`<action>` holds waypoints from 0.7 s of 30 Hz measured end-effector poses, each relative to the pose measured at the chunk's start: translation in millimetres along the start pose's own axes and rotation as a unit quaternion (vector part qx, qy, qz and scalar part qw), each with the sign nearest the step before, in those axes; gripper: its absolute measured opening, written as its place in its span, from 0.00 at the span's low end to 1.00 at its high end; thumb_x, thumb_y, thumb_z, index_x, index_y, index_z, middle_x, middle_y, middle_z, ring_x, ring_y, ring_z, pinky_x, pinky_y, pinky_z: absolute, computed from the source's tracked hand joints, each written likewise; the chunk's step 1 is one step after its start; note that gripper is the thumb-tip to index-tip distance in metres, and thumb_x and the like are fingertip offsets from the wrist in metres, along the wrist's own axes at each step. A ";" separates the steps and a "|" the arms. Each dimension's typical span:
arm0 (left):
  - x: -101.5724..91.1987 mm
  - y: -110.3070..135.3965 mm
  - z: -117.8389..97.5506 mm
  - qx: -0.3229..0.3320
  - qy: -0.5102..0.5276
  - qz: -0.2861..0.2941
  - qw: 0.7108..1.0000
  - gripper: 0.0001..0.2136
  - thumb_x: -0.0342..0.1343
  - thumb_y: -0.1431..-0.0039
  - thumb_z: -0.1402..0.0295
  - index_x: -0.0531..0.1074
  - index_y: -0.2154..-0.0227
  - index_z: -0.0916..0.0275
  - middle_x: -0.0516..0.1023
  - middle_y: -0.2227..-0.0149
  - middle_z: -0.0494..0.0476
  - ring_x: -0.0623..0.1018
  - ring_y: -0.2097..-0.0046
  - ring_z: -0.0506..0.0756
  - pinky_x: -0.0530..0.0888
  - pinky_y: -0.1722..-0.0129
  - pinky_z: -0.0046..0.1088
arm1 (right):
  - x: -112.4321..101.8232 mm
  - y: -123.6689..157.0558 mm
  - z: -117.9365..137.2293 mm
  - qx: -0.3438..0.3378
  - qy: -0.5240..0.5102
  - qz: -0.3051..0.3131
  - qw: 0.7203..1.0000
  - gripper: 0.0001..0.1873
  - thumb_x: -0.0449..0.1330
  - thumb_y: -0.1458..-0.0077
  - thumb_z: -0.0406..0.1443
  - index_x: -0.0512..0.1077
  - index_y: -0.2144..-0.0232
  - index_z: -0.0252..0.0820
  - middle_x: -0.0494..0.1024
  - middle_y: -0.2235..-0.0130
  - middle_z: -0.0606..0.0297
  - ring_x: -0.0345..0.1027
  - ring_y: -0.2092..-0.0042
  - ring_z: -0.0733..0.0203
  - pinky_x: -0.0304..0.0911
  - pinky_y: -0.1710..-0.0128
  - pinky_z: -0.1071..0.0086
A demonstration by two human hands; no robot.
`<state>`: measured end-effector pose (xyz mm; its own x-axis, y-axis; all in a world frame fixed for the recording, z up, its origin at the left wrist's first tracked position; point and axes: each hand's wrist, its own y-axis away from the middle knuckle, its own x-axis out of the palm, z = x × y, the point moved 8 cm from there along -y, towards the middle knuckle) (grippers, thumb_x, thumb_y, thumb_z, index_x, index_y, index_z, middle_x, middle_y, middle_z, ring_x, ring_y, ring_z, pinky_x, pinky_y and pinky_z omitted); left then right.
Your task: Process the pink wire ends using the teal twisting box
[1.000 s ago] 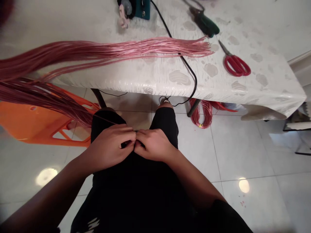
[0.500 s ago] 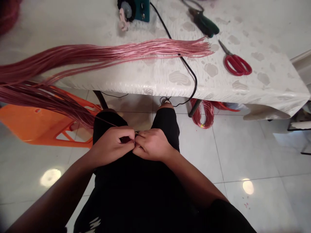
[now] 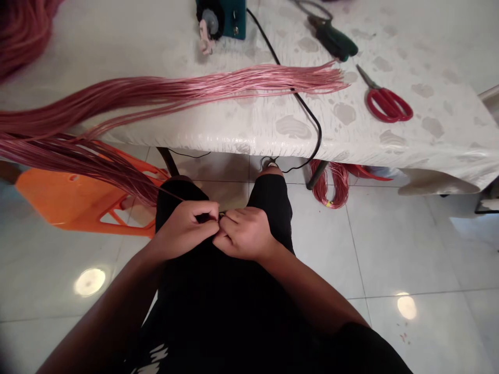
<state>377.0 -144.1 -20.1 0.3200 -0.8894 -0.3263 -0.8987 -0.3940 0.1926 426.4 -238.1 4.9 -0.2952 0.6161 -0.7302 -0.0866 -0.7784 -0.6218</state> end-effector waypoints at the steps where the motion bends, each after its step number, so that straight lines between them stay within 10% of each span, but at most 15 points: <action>1: -2.7 -0.8 2.1 -0.002 0.026 -0.015 1.000 0.09 0.53 0.53 0.75 0.60 0.83 0.62 0.57 0.81 0.45 0.58 0.74 0.48 0.52 0.74 0.29 | -1.2 -0.8 0.4 0.003 -0.003 -0.007 1.000 0.15 0.54 0.47 0.30 0.65 0.85 0.42 0.65 0.83 0.70 0.54 0.80 0.67 0.51 0.76 0.67; 10: -29.1 -4.2 39.2 0.022 0.255 -0.080 0.963 0.09 0.57 0.53 0.73 0.64 0.83 0.62 0.60 0.80 0.48 0.62 0.75 0.49 0.58 0.73 0.30 | -11.7 -0.7 -20.3 0.139 -0.154 -0.033 0.978 0.15 0.51 0.46 0.27 0.66 0.82 0.42 0.66 0.81 0.69 0.57 0.79 0.67 0.55 0.76 0.68; 21: -101.9 14.0 61.0 0.072 0.341 -0.190 0.918 0.06 0.59 0.52 0.73 0.69 0.81 0.61 0.65 0.81 0.49 0.68 0.72 0.50 0.66 0.69 0.29 | -9.5 37.3 -71.9 0.413 -0.376 -0.111 0.822 0.14 0.53 0.47 0.31 0.72 0.80 0.43 0.63 0.84 0.73 0.56 0.82 0.67 0.51 0.81 0.69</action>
<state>313.4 -44.9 -40.6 0.6878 -0.6517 0.3198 -0.6981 -0.7146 0.0451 494.4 -264.3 -31.8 -0.6629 0.7471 -0.0494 -0.7426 -0.6644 -0.0839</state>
